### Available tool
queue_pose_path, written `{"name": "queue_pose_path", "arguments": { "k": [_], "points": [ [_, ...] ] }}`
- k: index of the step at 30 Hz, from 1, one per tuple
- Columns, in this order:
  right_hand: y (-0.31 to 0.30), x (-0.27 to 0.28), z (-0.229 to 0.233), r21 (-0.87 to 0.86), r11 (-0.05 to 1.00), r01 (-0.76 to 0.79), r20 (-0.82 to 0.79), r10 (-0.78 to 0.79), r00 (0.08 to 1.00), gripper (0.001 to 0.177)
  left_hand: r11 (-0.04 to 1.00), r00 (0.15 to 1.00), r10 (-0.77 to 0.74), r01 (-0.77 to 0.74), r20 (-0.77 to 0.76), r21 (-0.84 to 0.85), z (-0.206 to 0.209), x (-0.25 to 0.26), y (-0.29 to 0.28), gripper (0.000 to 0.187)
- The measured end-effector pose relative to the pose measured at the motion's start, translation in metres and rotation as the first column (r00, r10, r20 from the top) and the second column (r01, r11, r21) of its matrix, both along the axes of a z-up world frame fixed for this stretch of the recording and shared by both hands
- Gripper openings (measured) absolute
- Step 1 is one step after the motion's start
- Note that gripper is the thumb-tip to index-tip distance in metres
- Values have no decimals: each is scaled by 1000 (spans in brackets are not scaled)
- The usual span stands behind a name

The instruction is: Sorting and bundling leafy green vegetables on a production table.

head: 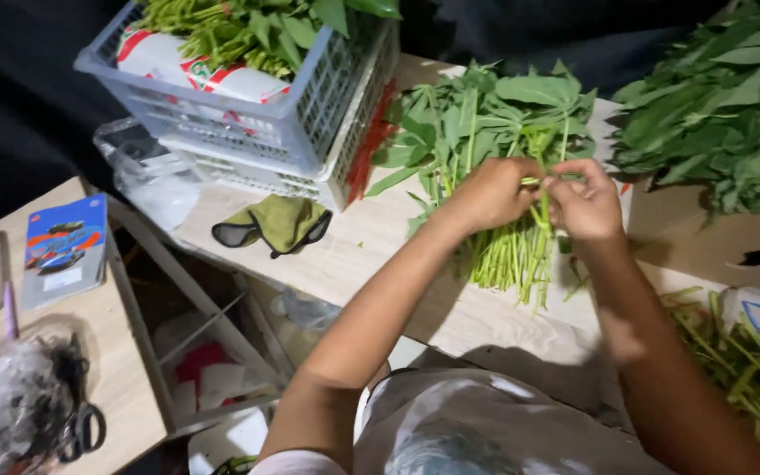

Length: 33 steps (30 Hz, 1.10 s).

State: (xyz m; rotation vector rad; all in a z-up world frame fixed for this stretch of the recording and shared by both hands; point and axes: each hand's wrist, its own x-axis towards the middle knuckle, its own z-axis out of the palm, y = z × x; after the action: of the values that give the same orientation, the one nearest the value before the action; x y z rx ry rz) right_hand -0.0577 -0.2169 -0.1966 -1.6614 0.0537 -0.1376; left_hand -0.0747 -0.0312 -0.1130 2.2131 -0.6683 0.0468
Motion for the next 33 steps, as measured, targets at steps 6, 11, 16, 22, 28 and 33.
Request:
{"name": "queue_pose_path", "arguments": {
  "k": [6,11,16,22,28,33],
  "points": [
    [-18,13,2,123,992,-37,130,21,991,16,998,998,-63,62,29,29,15,11,13,21],
    [-9,3,33,46,999,-24,233,13,972,15,978,976,-206,203,72,51,44,-15,15,22],
    [1,-19,112,39,999,-11,396,-6,918,18,985,938,-168,174,305,9,53,-22,3,18],
    [8,-38,184,-125,992,-26,635,100,766,12,989,773,-10,102,634,-110,77,-23,-5,34],
    [3,-13,123,-264,952,154,542,14,840,63,937,880,186,-26,437,-347,85,13,4,15],
    [10,-12,41,-670,740,-58,-106,-18,994,38,925,934,198,-77,296,-373,100,45,13,19]
  ]
}}
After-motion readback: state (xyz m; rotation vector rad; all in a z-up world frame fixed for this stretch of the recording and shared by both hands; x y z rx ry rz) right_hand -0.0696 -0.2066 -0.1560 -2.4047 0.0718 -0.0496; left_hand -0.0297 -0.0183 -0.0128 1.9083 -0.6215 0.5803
